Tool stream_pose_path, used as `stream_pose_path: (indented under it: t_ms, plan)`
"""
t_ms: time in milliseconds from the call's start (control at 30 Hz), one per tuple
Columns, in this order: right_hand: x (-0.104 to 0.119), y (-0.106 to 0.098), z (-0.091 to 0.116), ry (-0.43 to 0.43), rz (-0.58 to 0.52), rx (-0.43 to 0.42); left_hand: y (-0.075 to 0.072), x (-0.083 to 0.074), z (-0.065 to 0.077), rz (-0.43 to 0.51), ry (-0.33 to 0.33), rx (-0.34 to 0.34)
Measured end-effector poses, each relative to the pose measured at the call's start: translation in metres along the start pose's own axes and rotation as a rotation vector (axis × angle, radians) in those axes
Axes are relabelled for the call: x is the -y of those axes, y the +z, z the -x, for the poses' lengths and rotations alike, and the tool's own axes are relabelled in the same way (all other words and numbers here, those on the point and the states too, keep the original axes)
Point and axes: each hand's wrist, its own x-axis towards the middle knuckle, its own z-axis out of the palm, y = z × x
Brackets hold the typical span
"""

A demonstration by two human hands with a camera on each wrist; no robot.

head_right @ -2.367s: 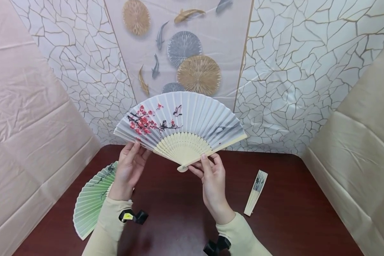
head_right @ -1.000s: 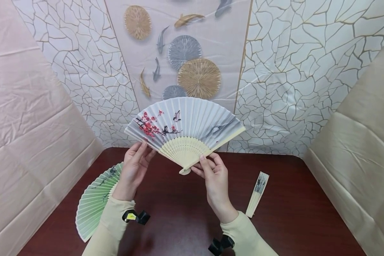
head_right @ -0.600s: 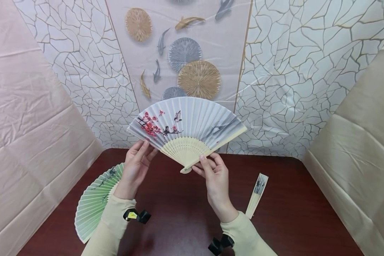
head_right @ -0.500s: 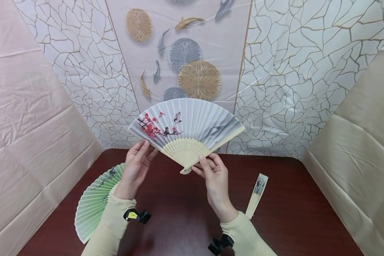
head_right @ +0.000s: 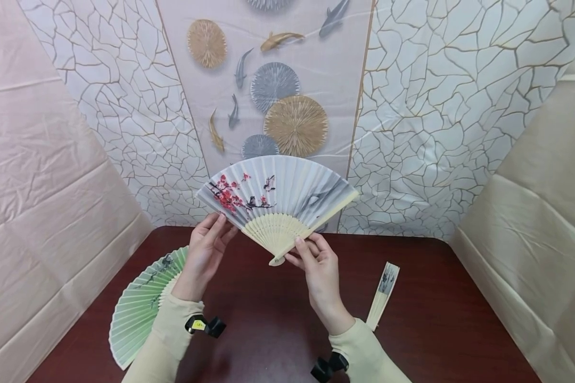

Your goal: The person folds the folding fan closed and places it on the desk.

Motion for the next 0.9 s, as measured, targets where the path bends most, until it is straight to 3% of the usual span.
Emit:
stream_pose_path:
  t_ms: [900]
  plan:
    - [-0.0012, -0.0011, 0.002, 0.017, 0.059, 0.018, -0.0005, 0.002, 0.0023, -0.003, -0.008, 0.028]
